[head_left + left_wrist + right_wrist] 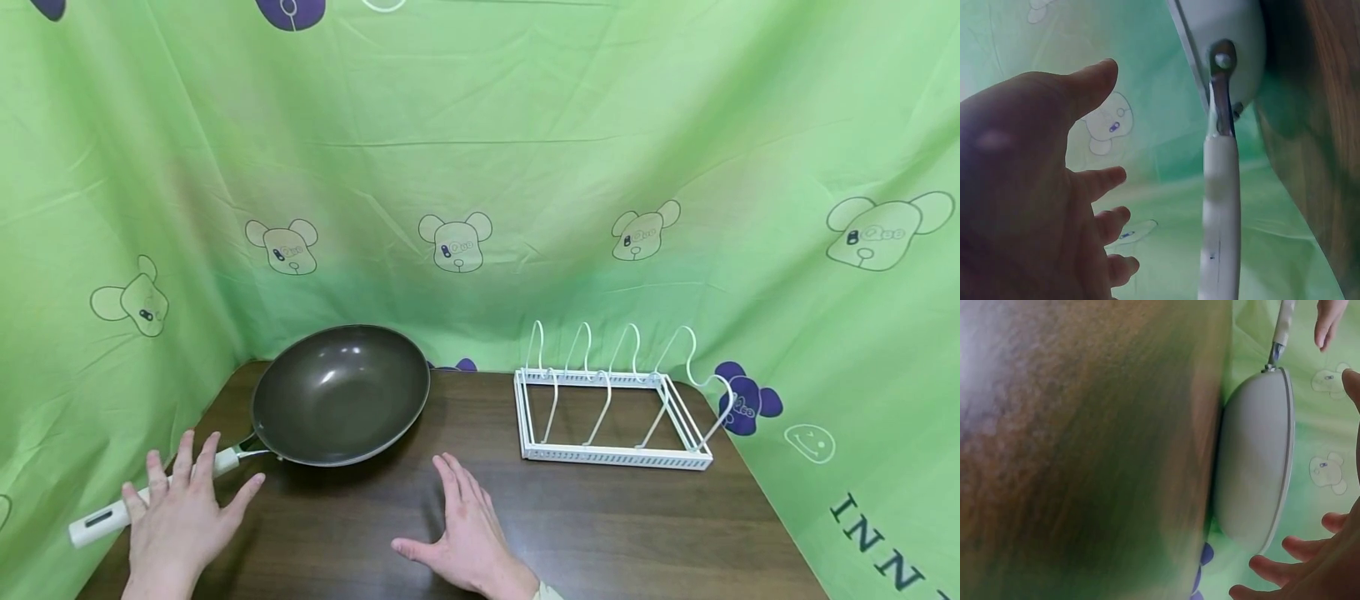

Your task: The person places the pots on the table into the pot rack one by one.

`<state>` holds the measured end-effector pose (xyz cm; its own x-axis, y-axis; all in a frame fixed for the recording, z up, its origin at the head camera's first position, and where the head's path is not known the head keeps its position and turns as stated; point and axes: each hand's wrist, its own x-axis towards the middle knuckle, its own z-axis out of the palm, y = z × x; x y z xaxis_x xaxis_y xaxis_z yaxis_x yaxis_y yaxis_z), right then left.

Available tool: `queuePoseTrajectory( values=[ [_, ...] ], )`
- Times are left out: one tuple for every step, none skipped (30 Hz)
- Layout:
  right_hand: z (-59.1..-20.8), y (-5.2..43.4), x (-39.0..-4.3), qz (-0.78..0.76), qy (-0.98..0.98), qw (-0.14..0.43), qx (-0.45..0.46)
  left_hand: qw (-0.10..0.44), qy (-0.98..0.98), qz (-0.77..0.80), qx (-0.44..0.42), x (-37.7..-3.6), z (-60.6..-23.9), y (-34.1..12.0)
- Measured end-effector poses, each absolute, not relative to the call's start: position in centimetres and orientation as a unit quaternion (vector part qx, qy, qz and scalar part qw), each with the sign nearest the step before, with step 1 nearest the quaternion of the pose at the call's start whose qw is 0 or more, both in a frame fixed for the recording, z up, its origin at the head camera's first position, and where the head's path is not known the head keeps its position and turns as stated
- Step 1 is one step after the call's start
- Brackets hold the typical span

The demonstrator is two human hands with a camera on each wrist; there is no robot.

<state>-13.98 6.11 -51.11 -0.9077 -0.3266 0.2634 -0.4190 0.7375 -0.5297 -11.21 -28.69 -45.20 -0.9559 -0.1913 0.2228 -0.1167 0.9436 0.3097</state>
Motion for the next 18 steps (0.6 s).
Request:
queuePoseTrajectory(
  values=[
    [-51.1,6.1,-14.0,0.301,-0.929,0.077,0.200,0.122,-0.978,-0.147,0.082,-11.3,-45.2,-28.9],
    [-51.1,6.1,-14.0,0.302,-0.929,0.077,0.200,0.118,-0.979,-0.145,0.084,-11.4,-45.2,-29.1],
    [-51.1,6.1,-14.0,0.303,-0.929,0.078,0.200,0.115,-0.979,-0.144,0.086,-11.4,-45.2,-29.2],
    [-51.1,6.1,-14.0,0.304,-0.928,0.078,0.199,0.112,-0.979,-0.143,0.088,-11.5,-45.3,-29.3],
    [-51.1,6.1,-14.0,0.305,-0.928,0.078,0.198,0.109,-0.980,-0.143,0.090,-11.6,-45.3,-29.5],
    [-51.1,6.1,-14.0,0.306,-0.928,0.077,0.197,0.108,-0.980,-0.143,0.092,-11.6,-45.4,-29.6],
    [-51.2,6.1,-14.1,0.307,-0.928,0.075,0.197,0.108,-0.980,-0.142,0.092,-11.7,-45.4,-29.7],
    [-51.2,6.0,-14.2,0.308,-0.928,0.074,0.196,0.107,-0.980,-0.141,0.094,-11.8,-45.4,-29.8],
    [-51.2,6.0,-14.2,0.309,-0.928,0.072,0.195,0.105,-0.980,-0.141,0.095,-11.9,-45.4,-29.9],
    [-51.3,5.9,-14.3,0.308,-0.929,0.070,0.194,0.102,-0.980,-0.141,0.097,-12.0,-45.4,-30.0],
    [-51.3,5.9,-14.4,0.308,-0.929,0.069,0.193,0.098,-0.980,-0.140,0.098,-12.1,-45.4,-30.1],
    [-51.3,5.8,-14.5,0.308,-0.930,0.066,0.191,0.094,-0.981,-0.139,0.099,-12.1,-45.4,-30.2],
    [-51.3,5.8,-14.6,0.308,-0.930,0.063,0.190,0.090,-0.982,-0.136,0.100,-12.2,-45.4,-30.3],
    [-51.3,5.7,-14.7,0.308,-0.931,0.060,0.188,0.086,-0.982,-0.135,0.101,-12.3,-45.4,-30.4],
    [-51.3,5.7,-14.8,0.308,-0.931,0.057,0.186,0.082,-0.982,-0.133,0.103,-12.4,-45.4,-30.5],
    [-51.3,5.7,-14.9,0.307,-0.932,0.054,0.185,0.080,-0.983,-0.131,0.105,-12.4,-45.5,-30.6],
    [-51.3,5.6,-14.9,0.308,-0.932,0.051,0.184,0.078,-0.983,-0.130,0.107,-12.4,-45.5,-30.7],
    [-51.3,5.6,-15.0,0.309,-0.932,0.047,0.183,0.076,-0.983,-0.129,0.108,-12.4,-45.6,-30.8]
  ],
)
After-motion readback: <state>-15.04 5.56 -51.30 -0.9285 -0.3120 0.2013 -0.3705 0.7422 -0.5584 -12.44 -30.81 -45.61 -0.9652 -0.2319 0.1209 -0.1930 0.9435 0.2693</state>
